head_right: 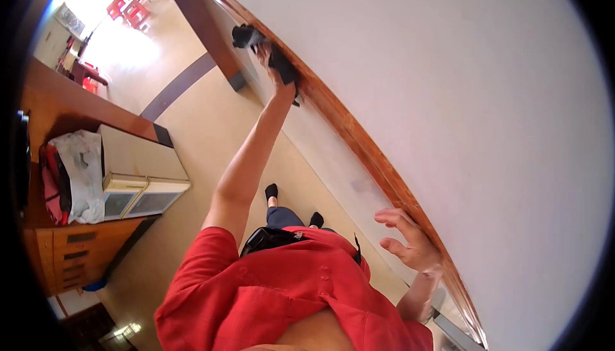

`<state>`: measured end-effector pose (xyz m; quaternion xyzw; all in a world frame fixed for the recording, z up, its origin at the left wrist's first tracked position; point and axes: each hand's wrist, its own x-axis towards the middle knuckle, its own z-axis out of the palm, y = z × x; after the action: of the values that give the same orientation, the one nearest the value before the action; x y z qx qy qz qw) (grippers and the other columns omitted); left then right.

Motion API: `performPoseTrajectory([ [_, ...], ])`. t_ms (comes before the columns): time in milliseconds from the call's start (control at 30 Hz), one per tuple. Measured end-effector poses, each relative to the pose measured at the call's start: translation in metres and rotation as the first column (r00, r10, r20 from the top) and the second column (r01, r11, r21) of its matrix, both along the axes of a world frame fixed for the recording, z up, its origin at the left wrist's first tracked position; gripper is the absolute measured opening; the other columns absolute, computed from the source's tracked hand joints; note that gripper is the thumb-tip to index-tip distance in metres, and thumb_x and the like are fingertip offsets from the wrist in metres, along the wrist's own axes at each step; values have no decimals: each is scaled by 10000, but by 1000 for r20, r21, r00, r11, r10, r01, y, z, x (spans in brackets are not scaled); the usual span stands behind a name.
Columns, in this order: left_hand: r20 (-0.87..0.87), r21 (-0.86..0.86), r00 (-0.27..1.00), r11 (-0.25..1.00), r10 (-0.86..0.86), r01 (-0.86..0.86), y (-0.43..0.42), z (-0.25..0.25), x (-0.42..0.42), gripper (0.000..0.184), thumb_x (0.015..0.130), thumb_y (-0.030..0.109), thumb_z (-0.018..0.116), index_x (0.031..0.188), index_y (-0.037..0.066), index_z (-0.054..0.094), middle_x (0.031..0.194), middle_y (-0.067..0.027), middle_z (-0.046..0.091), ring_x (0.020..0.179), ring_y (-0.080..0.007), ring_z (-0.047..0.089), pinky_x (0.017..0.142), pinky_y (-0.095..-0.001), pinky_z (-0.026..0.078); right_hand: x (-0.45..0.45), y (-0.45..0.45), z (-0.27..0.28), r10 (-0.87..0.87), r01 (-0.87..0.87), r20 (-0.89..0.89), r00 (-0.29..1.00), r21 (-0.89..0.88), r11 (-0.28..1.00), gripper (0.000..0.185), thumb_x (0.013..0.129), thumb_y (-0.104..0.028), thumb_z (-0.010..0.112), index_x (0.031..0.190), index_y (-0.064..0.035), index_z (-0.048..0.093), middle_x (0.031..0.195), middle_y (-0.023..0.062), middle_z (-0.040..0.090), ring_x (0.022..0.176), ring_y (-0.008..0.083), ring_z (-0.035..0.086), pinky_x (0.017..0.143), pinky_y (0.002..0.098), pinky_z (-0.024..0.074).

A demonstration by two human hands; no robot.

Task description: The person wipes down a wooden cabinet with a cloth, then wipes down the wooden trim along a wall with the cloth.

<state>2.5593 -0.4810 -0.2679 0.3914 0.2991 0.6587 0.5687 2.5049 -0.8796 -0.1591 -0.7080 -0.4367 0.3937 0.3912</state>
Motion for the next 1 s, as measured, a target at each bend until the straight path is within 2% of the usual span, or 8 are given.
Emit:
performPoseTrajectory([
  [33, -382, 311, 909, 949, 164, -40, 3, -22, -6, 362, 929, 282, 343, 1172, 24, 416, 1260, -169, 375, 1208, -325, 289, 1017, -401, 214, 0, 0, -1, -7, 7, 8, 1000, 8, 1000, 359, 842, -235, 585, 1127, -32, 506, 1146, 108, 507, 1042, 225, 478, 882, 318, 394],
  [67, -362, 183, 932, 982, 24, 45, 10, -58, -7, 352, 931, 282, 347, 1170, 32, 415, 1250, -166, 382, 1194, -319, 307, 1011, -398, 222, -1, 3, -1, -8, 8, 16, 1000, 13, 1000, 354, 842, -221, 583, 1130, -32, 504, 1138, 106, 510, 1025, 226, 488, 874, 317, 399],
  [167, 159, -349, 976, 916, -149, 196, 8, -134, 1, 269, 919, 241, 380, 1096, 47, 439, 1210, -172, 403, 1144, -317, 360, 990, -393, 251, -4, 32, 4, 45, -24, 185, 982, -115, 993, 351, 844, -225, 582, 1125, -30, 505, 1110, 101, 526, 984, 227, 509, 850, 315, 415],
  [300, 314, -449, 940, 852, -131, 269, 5, -102, -7, 230, 899, 202, 407, 1068, 49, 439, 1177, -177, 414, 1114, -341, 384, 975, -413, 267, -4, 82, -6, 76, -68, 89, 993, -99, 993, 355, 839, -241, 588, 1113, -28, 511, 1081, 97, 543, 960, 228, 523, 832, 317, 427],
  [367, -730, 202, 683, 956, 4, 211, 19, -73, -18, 266, 900, 209, 407, 1111, 49, 422, 1184, -179, 401, 1136, -358, 355, 987, -431, 250, 3, 102, -12, 51, -50, 84, 995, -15, 999, 356, 839, -247, 592, 1105, -24, 515, 1071, 97, 544, 970, 219, 521, 834, 314, 425],
  [500, -422, 380, 903, 921, 83, 93, 65, -22, 0, 299, 915, 233, 354, 1147, 48, 389, 1288, -168, 328, 1245, -362, 213, 1028, -438, 174, 13, 134, -10, -12, 13, -65, 998, 10, 1000, 342, 847, -220, 585, 1120, -27, 511, 1143, 86, 509, 1004, 194, 509, 886, 315, 398],
  [833, -169, -372, 918, 886, -359, 279, 68, -116, -6, 396, 929, 254, 300, 1246, 30, 373, 1403, -139, 230, 1317, -284, 145, 1068, -341, 136, 18, 141, -9, -22, 16, -104, 994, -55, 998, 377, 849, -236, 575, 1153, -30, 494, 1201, 91, 468, 1088, 176, 461, 925, 314, 370],
  [1000, -540, 480, 830, 861, 141, 166, 73, -29, -15, 456, 897, 192, 362, 1323, 42, 301, 1414, -155, 208, 1312, -367, 127, 1073, -412, 93, 17, 142, -7, -58, 41, -193, 979, -91, 995, 414, 862, -297, 559, 1179, -43, 474, 1224, 92, 449, 1105, 182, 443, 951, 328, 334],
])
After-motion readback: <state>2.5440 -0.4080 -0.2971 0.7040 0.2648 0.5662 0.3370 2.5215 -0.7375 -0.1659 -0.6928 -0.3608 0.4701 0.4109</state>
